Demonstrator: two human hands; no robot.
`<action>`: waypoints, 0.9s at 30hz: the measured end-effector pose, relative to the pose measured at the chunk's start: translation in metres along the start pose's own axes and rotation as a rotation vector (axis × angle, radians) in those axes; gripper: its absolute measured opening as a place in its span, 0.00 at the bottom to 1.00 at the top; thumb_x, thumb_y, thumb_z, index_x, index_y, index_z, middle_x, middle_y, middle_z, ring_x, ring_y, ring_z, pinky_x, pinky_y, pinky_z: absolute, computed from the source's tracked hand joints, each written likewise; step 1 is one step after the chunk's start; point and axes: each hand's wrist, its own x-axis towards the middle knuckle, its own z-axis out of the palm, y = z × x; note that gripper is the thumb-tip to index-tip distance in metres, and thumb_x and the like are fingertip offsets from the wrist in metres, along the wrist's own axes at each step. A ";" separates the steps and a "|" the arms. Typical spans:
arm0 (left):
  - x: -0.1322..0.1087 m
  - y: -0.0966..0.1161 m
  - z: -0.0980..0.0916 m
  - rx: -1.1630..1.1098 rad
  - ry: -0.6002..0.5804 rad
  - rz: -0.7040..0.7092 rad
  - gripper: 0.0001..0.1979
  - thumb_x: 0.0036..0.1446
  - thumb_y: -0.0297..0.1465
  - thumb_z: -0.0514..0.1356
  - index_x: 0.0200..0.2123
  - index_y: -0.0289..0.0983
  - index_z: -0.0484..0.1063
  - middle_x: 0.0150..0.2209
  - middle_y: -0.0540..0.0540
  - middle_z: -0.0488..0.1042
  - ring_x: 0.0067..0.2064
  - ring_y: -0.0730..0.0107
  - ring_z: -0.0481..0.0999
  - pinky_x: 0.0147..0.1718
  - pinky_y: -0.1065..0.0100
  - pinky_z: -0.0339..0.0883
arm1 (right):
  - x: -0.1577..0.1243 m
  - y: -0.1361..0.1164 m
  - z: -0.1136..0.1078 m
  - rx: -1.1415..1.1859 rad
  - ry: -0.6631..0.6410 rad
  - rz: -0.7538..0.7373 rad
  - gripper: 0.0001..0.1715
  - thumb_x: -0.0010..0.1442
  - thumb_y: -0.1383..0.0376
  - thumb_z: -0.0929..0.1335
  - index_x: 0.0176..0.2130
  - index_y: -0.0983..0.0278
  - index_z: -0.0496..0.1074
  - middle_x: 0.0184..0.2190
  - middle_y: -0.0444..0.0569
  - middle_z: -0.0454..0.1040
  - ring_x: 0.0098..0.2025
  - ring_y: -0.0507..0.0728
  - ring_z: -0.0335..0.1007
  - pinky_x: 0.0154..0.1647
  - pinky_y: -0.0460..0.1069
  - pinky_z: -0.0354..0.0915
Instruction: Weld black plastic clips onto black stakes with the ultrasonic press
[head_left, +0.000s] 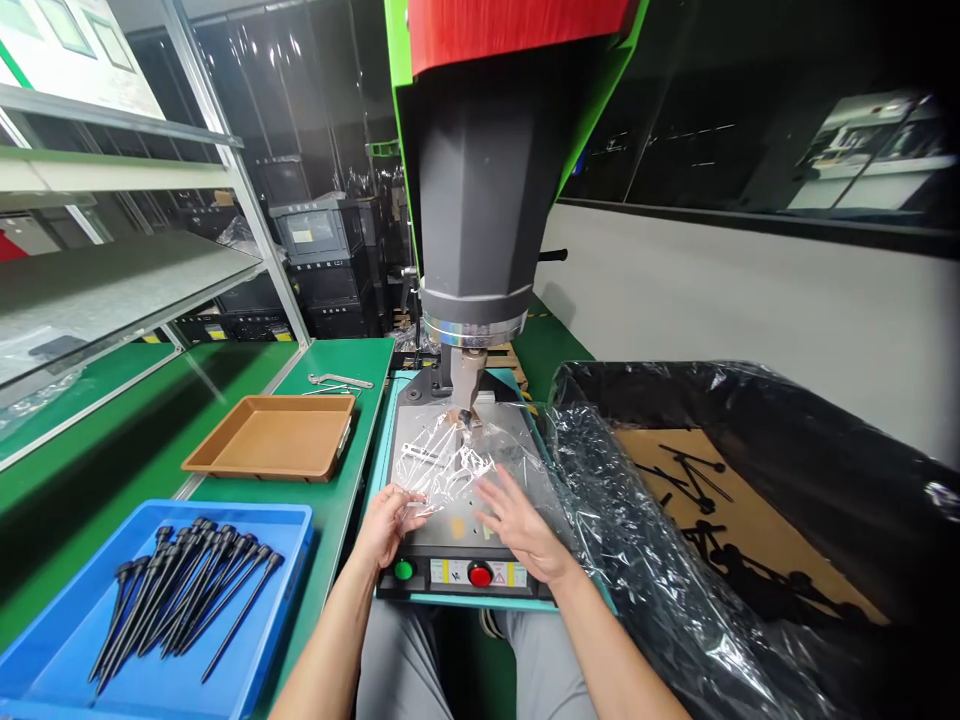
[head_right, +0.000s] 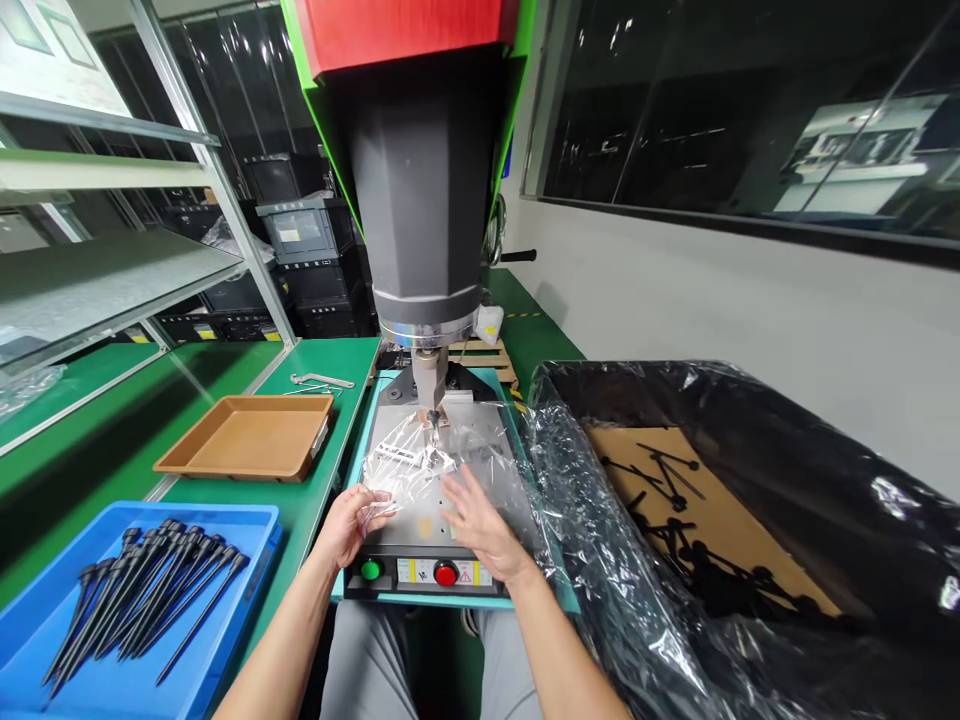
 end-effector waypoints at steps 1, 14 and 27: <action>0.000 0.000 -0.002 -0.002 0.021 0.012 0.13 0.42 0.27 0.68 0.25 0.35 0.63 0.33 0.44 0.78 0.31 0.66 0.80 0.24 0.72 0.73 | -0.006 -0.003 0.001 0.091 0.004 0.010 0.53 0.41 0.54 0.79 0.62 0.51 0.59 0.62 0.55 0.61 0.64 0.66 0.55 0.60 0.67 0.55; -0.002 -0.002 -0.010 -0.016 0.063 0.062 0.13 0.41 0.27 0.68 0.23 0.35 0.64 0.29 0.46 0.77 0.27 0.71 0.77 0.24 0.74 0.68 | -0.010 -0.006 -0.020 0.268 0.644 -0.076 0.16 0.52 0.57 0.73 0.41 0.59 0.75 0.35 0.48 0.78 0.37 0.56 0.75 0.34 0.49 0.72; -0.006 -0.009 -0.017 0.005 0.056 0.053 0.13 0.42 0.28 0.68 0.23 0.36 0.63 0.29 0.47 0.77 0.27 0.72 0.77 0.24 0.74 0.67 | -0.019 -0.004 -0.020 0.261 0.601 -0.040 0.18 0.52 0.55 0.73 0.41 0.61 0.76 0.36 0.50 0.78 0.37 0.56 0.75 0.34 0.49 0.72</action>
